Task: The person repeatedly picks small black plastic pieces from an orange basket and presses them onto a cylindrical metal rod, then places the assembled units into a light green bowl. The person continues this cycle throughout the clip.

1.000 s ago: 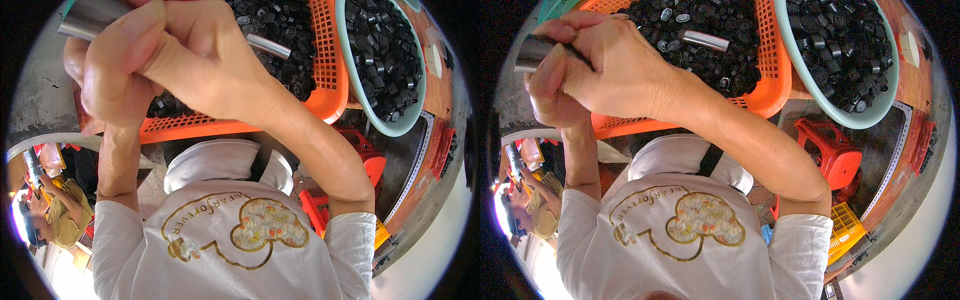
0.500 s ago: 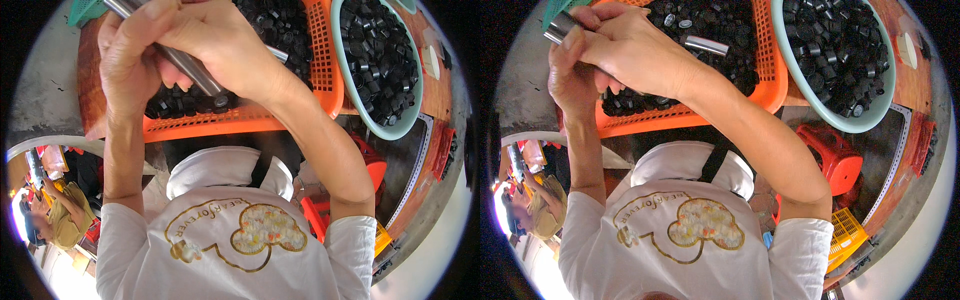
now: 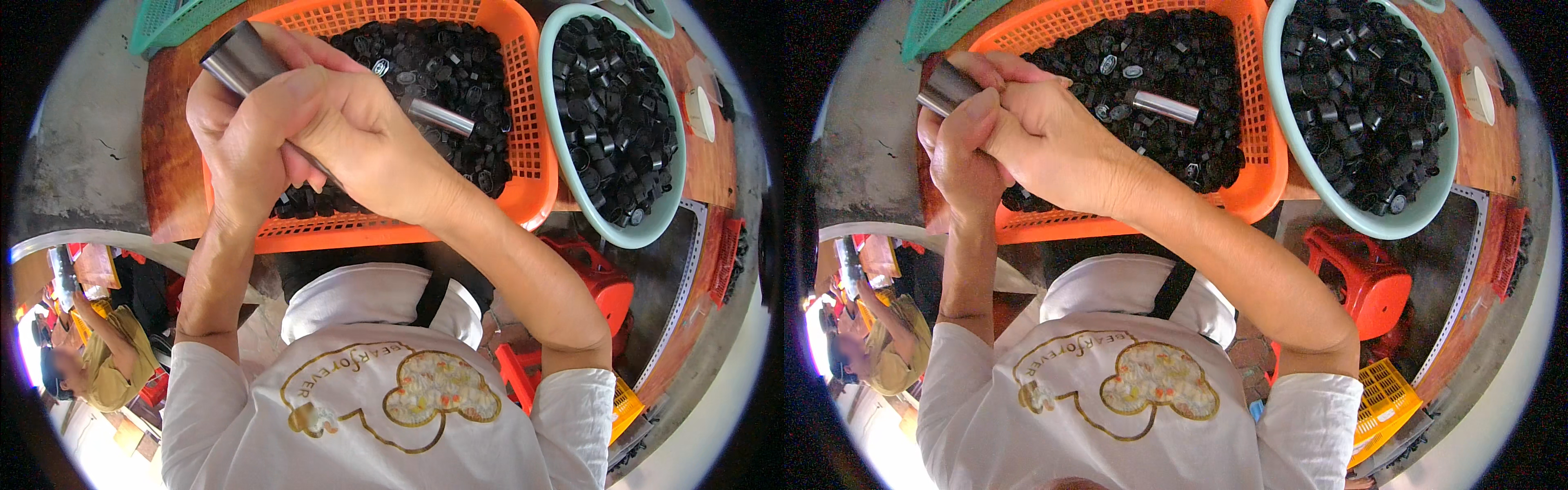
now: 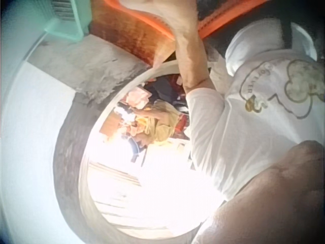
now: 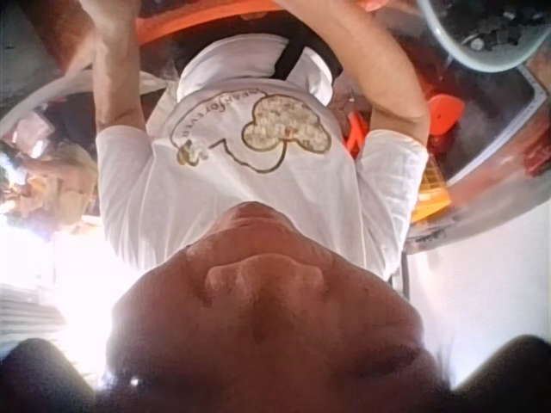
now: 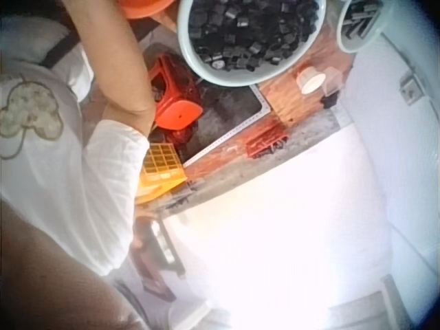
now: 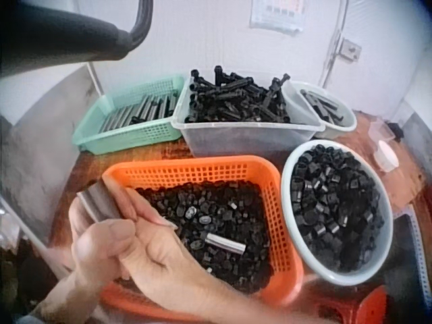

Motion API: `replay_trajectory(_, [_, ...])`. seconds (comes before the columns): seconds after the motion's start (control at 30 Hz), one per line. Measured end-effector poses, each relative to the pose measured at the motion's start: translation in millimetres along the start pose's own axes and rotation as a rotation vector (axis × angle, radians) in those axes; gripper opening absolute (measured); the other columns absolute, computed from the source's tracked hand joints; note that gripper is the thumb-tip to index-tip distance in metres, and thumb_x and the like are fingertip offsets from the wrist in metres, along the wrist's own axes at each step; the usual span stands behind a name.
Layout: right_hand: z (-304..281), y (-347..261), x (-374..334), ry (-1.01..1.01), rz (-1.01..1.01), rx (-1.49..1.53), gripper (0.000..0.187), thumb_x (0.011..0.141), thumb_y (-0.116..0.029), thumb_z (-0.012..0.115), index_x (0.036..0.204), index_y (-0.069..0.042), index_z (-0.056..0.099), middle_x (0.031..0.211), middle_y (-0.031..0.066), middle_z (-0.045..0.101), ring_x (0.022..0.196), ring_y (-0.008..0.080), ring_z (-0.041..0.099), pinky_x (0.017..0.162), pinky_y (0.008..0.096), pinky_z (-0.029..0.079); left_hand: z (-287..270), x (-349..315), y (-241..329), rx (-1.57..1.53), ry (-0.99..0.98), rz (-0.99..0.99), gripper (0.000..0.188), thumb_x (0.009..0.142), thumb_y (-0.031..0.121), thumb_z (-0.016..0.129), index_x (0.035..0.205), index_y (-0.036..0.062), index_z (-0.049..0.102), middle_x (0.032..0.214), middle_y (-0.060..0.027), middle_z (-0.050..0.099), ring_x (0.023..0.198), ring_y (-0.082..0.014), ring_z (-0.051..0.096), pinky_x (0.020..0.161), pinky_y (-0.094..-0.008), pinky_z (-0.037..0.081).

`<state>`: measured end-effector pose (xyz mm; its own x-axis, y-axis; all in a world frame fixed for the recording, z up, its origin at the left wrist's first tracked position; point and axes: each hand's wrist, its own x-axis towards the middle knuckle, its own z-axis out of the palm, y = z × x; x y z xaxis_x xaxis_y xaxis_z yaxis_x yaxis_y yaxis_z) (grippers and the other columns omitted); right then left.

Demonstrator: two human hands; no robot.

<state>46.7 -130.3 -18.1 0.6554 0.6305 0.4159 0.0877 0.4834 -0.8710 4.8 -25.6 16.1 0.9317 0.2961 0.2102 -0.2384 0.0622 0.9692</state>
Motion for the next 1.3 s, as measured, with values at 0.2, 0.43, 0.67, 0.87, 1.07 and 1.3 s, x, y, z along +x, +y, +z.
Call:
replay_trajectory(0.2, [-3.1,-16.8,-3.9,-0.069,0.203,0.170,0.032,0.103,-0.020,0.044,0.093,-0.001,0.068,0.099,0.0023,0.064,0.097,0.0112,0.056,0.083,0.0285,0.050,0.2,-0.7,8.0,0.111,0.000,-0.052,0.020,0.082,0.015,0.060,0.083,-0.0047,0.063,0.085,-0.0152,0.071,0.046,-0.0101,0.055,0.040,-0.0209,0.041])
replay_trajectory(0.43, [-5.2,-20.6,-5.0,-0.061,0.266,0.262,0.032,0.104,-0.019,0.045,0.089,0.000,0.066,0.086,-0.0017,0.062,0.076,0.0057,0.056,0.066,0.0229,0.049,-5.7,0.2,9.3,0.257,-0.011,-0.068,0.023,0.082,0.019,0.061,0.083,-0.0028,0.066,0.081,-0.0114,0.069,0.042,-0.0093,0.052,0.038,-0.0220,0.040])
replay_trajectory(0.67, [-4.3,-12.2,-0.8,0.061,0.362,0.176,0.029,0.098,-0.025,0.049,0.087,-0.001,0.062,0.065,0.0033,0.060,0.055,0.0095,0.056,0.052,0.0239,0.045,-3.6,10.7,8.5,0.292,0.113,-0.183,0.017,0.086,0.015,0.060,0.089,-0.0018,0.064,0.083,-0.0110,0.068,0.066,-0.0135,0.060,0.061,-0.0247,0.047])
replay_trajectory(0.87, [-24.5,-26.5,11.7,0.099,0.679,0.438,0.067,0.103,-0.061,0.034,0.099,0.000,0.062,0.072,0.0084,0.064,0.058,0.0144,0.061,0.055,0.0230,0.052,-1.8,18.9,7.8,0.136,-0.051,-0.413,0.042,0.106,0.040,0.039,0.083,0.0077,0.054,0.049,-0.0007,0.049,0.036,-0.0091,0.044,0.034,-0.0207,0.033])
replay_trajectory(1.07, [-26.7,-14.1,12.6,0.262,0.236,-0.156,0.051,0.108,-0.041,0.042,0.115,0.004,0.065,0.092,0.0051,0.067,0.084,0.0118,0.062,0.073,0.0236,0.050,8.3,33.8,-10.2,0.023,-0.040,0.047,0.035,0.105,0.038,0.050,0.089,0.0078,0.058,0.073,0.0035,0.055,0.056,-0.0044,0.048,0.047,-0.0196,0.036])
replay_trajectory(1.3, [-43.7,-11.0,7.0,0.198,0.277,-0.025,0.032,0.106,-0.026,0.050,0.112,0.003,0.064,0.085,0.0054,0.068,0.069,0.0107,0.064,0.063,0.0230,0.055,-4.0,28.2,-9.4,-0.111,-0.139,-0.123,0.038,0.103,0.040,0.055,0.086,0.0057,0.057,0.065,-0.0003,0.053,0.052,-0.0078,0.050,0.047,-0.0214,0.040])
